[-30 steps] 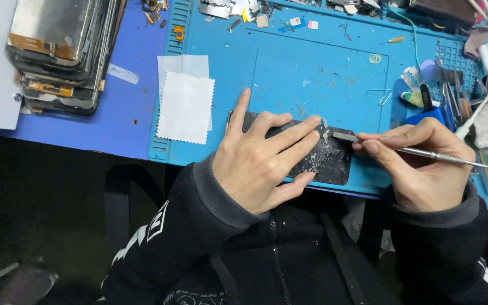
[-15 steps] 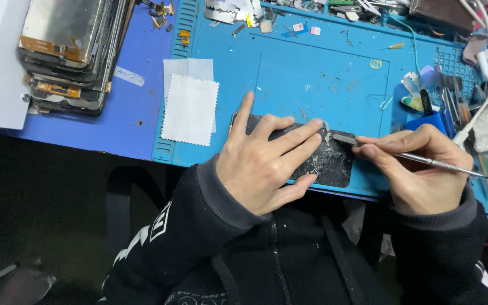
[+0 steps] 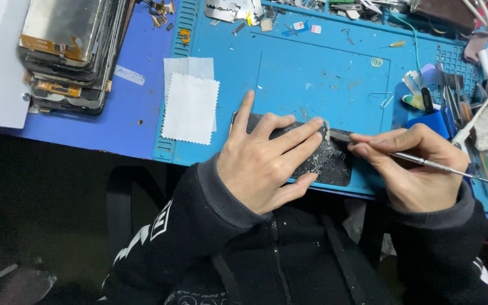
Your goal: Scraping and cleaning the surface of a detached smartphone screen using a metal tool.
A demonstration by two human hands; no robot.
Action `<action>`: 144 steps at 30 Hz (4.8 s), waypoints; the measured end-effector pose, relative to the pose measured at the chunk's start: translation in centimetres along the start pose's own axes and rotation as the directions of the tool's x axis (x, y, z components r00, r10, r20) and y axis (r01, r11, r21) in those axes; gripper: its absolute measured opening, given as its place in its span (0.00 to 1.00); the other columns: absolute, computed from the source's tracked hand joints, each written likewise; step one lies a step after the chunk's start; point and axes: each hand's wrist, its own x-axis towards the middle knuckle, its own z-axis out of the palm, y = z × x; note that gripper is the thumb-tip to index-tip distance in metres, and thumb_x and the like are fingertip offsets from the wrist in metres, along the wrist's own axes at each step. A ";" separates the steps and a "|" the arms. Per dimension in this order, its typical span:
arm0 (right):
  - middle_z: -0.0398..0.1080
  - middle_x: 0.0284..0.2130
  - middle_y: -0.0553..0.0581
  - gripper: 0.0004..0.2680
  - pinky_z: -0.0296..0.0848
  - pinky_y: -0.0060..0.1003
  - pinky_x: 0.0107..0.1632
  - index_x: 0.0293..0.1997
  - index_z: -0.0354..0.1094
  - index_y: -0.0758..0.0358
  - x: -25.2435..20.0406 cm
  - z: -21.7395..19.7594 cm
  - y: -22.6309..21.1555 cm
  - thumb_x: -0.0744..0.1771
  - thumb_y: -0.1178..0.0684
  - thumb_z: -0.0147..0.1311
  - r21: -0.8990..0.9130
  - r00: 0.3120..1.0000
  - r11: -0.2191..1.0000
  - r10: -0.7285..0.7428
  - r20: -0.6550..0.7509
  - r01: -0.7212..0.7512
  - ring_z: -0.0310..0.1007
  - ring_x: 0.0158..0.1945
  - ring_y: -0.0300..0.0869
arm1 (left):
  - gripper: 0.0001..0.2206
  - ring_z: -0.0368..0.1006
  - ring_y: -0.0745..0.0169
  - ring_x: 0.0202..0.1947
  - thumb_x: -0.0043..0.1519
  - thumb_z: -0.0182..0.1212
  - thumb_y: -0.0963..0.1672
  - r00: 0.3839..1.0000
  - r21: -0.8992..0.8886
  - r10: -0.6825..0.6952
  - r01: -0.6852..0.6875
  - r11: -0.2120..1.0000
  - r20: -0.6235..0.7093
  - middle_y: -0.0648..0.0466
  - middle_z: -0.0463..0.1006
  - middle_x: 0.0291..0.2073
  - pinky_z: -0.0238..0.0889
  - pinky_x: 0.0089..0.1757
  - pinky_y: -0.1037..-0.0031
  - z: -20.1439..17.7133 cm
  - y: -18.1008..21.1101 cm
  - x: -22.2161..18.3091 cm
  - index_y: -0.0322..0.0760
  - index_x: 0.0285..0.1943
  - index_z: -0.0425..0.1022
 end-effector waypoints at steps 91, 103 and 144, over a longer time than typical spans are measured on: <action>0.76 0.38 0.69 0.08 0.83 0.38 0.53 0.35 0.63 0.71 0.0 0.2 -0.9 0.69 0.67 0.61 -0.095 0.999 0.995 -0.040 -0.007 0.039 0.81 0.48 0.48 | 0.25 0.68 0.52 0.57 0.60 0.67 0.52 0.999 -0.003 -0.011 0.011 1.000 0.034 0.56 0.73 0.65 0.41 0.65 0.26 -0.1 0.1 0.0 0.37 0.62 0.76; 0.77 0.39 0.69 0.08 0.83 0.39 0.54 0.37 0.61 0.69 -0.2 0.0 -0.5 0.69 0.67 0.59 -0.028 0.998 0.999 0.041 -0.044 -0.042 0.82 0.46 0.46 | 0.24 0.68 0.54 0.57 0.60 0.67 0.52 1.000 0.001 -0.013 0.012 1.000 0.020 0.56 0.74 0.65 0.41 0.66 0.26 -0.1 0.1 0.0 0.37 0.61 0.76; 0.79 0.34 0.64 0.05 0.79 0.33 0.46 0.30 0.69 0.72 0.0 1.3 0.1 0.62 0.67 0.64 0.000 0.988 0.998 0.064 -0.142 -0.065 0.81 0.41 0.43 | 0.23 0.69 0.53 0.56 0.57 0.65 0.52 0.999 -0.044 -0.009 0.007 0.999 -0.032 0.55 0.75 0.64 0.43 0.64 0.27 -0.5 0.3 0.2 0.38 0.59 0.77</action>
